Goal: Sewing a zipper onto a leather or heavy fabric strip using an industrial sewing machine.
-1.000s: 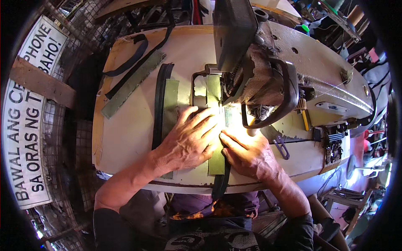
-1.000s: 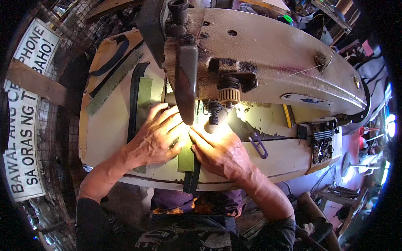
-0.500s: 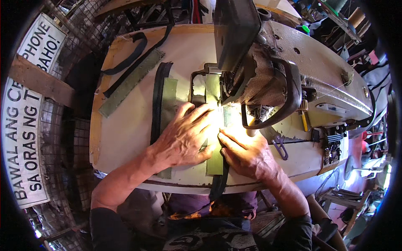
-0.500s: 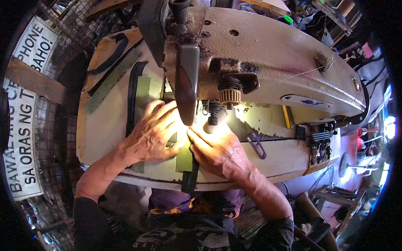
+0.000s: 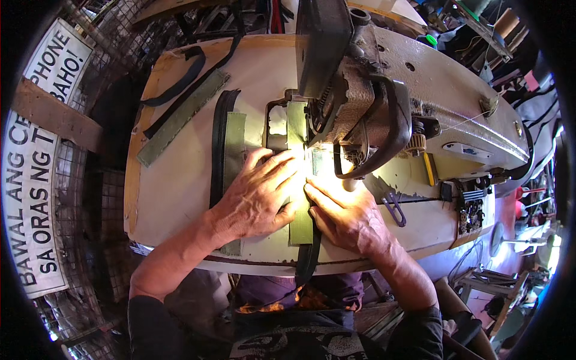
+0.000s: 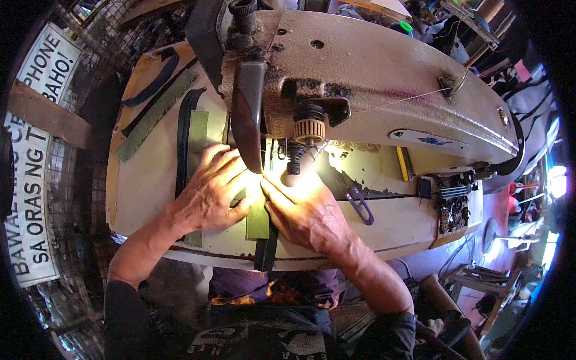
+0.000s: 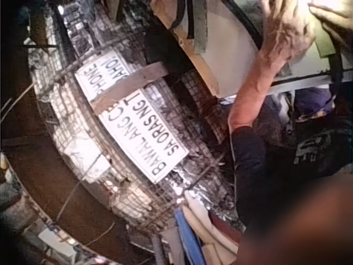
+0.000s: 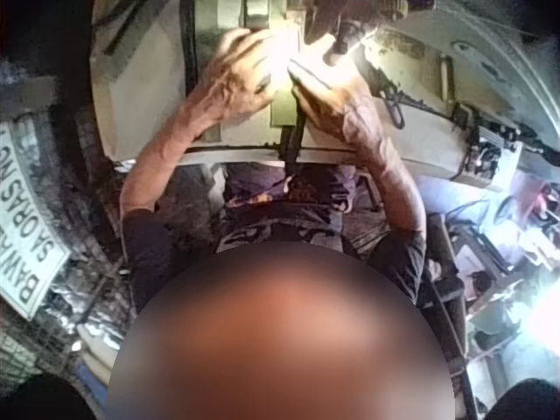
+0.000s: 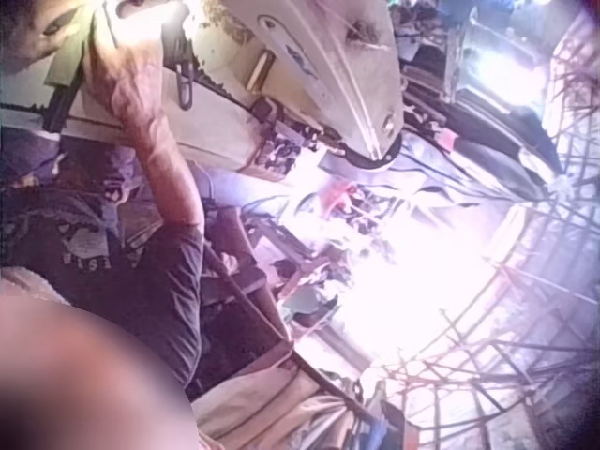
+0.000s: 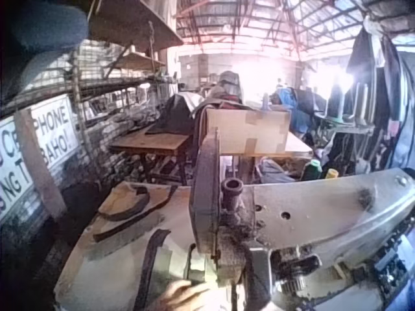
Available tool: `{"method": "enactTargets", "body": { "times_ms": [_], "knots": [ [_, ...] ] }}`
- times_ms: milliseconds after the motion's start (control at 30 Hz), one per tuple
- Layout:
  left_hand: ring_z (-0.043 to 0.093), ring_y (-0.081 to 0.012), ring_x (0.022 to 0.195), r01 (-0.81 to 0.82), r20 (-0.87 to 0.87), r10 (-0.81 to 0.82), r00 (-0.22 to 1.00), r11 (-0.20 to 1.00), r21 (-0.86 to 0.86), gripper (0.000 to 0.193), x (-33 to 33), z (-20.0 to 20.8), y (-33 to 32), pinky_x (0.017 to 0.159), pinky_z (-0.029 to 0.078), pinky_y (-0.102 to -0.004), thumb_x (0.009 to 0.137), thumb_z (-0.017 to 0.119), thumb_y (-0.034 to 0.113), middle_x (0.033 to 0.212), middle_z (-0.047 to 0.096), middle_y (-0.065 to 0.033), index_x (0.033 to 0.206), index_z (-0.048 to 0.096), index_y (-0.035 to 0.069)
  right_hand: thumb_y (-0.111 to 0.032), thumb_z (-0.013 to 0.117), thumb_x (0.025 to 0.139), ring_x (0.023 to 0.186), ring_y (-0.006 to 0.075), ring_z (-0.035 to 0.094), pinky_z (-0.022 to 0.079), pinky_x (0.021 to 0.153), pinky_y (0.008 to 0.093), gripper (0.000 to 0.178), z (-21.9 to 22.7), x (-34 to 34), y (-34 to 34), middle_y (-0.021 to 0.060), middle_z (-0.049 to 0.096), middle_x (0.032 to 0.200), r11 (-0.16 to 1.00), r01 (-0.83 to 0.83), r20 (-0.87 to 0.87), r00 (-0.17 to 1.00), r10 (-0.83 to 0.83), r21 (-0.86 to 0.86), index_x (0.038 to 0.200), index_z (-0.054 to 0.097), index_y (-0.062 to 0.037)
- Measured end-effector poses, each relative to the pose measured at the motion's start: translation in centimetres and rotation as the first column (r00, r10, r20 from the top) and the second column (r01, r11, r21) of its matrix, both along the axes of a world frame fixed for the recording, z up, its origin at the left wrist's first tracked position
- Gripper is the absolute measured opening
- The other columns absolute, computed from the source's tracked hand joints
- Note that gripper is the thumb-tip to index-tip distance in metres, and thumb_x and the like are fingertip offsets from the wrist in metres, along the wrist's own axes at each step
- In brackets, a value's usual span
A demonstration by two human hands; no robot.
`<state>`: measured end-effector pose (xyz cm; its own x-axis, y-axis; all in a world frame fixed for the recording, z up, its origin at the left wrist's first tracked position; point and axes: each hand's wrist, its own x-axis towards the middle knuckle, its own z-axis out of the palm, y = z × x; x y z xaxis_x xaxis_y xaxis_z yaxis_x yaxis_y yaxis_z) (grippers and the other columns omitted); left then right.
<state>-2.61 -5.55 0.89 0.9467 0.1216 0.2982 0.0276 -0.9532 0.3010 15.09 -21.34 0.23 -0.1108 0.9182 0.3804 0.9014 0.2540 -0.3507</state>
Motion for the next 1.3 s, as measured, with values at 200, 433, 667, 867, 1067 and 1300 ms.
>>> {"method": "enactTargets", "body": {
  "times_ms": [200, 433, 667, 867, 1067, 1300],
  "knots": [
    [0.055, -0.0294, 0.132, -0.007, -0.020, 0.007, 1.000, 1.000, 0.012, 0.041, 0.4, 0.1, 0.6, 0.112, 0.036, -0.0509, 0.089, 0.065, 0.023, 0.133, 0.063, -0.0175, 0.122, 0.065, -0.001, -0.017, 0.072, 0.089, 0.087, 0.0305, 0.064, 0.050, 0.077, 0.0444, 0.044, 0.1, 0.0, 0.0, 0.0149, 0.067, 0.104, 0.998, 0.022, 0.014, 1.000, -0.021, -0.059, 0.130, 0.064, -0.0009],
    [0.054, -0.0300, 0.132, -0.024, 0.020, 0.023, 1.000, 0.999, 0.026, 0.043, 0.3, -0.2, 0.5, 0.113, 0.036, -0.0502, 0.089, 0.065, 0.024, 0.133, 0.062, -0.0175, 0.123, 0.064, -0.001, -0.014, 0.075, 0.087, 0.108, 0.0329, 0.068, 0.052, 0.089, 0.0441, 0.045, 0.3, -0.2, -0.1, 0.0128, 0.068, 0.134, 0.985, 0.071, 0.046, 0.997, -0.065, -0.155, 0.130, 0.067, -0.0033],
    [0.053, -0.0286, 0.133, -0.001, 0.023, 0.001, 1.000, 1.000, 0.021, 0.050, -0.2, -0.3, 0.2, 0.114, 0.035, -0.0517, 0.088, 0.072, 0.033, 0.135, 0.062, -0.0154, 0.126, 0.066, 0.000, -0.015, 0.071, 0.090, 0.090, 0.0316, 0.067, 0.052, 0.078, 0.0449, 0.037, -0.4, -0.2, 0.0, 0.0141, 0.070, 0.118, 1.000, -0.010, -0.006, 1.000, 0.010, 0.027, 0.123, 0.066, 0.0006],
    [0.053, -0.0305, 0.135, -0.031, 0.018, 0.031, 0.999, 0.999, 0.008, 0.053, 0.2, -0.4, 1.0, 0.115, 0.036, -0.0519, 0.087, 0.075, 0.037, 0.138, 0.060, -0.0169, 0.126, 0.064, 0.003, -0.018, 0.071, 0.091, 0.087, 0.0310, 0.066, 0.051, 0.077, 0.0441, 0.043, -0.1, -0.3, 0.1, 0.0150, 0.070, 0.110, 0.995, 0.051, 0.055, 0.997, -0.047, -0.082, 0.130, 0.064, -0.0007],
    [0.053, -0.0294, 0.136, -0.008, 0.018, 0.008, 1.000, 1.000, 0.026, 0.052, 0.1, -0.4, 1.1, 0.116, 0.034, -0.0515, 0.089, 0.073, 0.036, 0.140, 0.060, -0.0153, 0.129, 0.063, 0.004, -0.016, 0.071, 0.090, 0.088, 0.0312, 0.065, 0.052, 0.080, 0.0448, 0.043, -0.4, -0.3, 0.2, 0.0153, 0.069, 0.108, 0.998, 0.038, 0.020, 0.999, -0.037, -0.041, 0.130, 0.064, -0.0008],
    [0.053, -0.0277, 0.136, 0.025, -0.002, -0.025, 1.000, 0.999, 0.030, 0.049, 0.0, -0.4, 1.4, 0.117, 0.033, -0.0505, 0.089, 0.073, 0.033, 0.139, 0.060, -0.0143, 0.128, 0.063, 0.005, -0.015, 0.070, 0.090, 0.087, 0.0312, 0.066, 0.053, 0.079, 0.0446, 0.039, -0.7, -0.3, 0.1, 0.0153, 0.070, 0.113, 0.995, 0.032, -0.026, 0.999, -0.030, 0.091, 0.127, 0.065, -0.0031]
  ]
}}
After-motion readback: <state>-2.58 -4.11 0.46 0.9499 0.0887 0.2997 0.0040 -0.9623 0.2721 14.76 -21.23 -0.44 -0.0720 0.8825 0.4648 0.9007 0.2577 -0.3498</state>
